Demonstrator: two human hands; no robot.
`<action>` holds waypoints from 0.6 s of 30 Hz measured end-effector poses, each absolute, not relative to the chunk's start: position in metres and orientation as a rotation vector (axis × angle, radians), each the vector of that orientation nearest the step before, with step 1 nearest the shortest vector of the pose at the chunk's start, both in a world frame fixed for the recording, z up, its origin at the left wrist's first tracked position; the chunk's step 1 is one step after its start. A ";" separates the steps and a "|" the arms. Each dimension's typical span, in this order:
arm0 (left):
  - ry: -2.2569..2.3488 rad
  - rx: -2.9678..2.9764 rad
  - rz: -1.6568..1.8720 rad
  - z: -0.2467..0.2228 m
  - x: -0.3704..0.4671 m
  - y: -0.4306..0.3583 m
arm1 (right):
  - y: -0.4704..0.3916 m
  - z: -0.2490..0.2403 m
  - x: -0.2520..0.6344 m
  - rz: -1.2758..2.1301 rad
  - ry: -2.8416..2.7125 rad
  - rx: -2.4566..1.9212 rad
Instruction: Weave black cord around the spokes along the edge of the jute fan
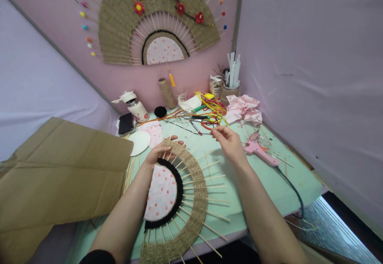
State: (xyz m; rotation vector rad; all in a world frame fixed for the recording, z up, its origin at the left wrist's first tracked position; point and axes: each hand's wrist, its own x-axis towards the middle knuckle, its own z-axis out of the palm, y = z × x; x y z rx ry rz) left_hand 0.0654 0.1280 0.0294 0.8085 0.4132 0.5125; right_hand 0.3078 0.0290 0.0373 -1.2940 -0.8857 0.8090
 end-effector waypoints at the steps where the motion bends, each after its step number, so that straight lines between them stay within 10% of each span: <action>1: 0.418 0.805 0.514 0.031 0.063 0.127 | 0.021 0.042 0.307 0.741 -0.963 -1.338; 9: 0.474 0.805 0.534 0.041 0.047 0.121 | -0.050 0.037 0.380 0.015 -1.292 -2.003; 18: 0.489 0.814 0.543 0.050 0.050 0.113 | -0.056 0.004 0.422 -0.009 -1.636 -2.503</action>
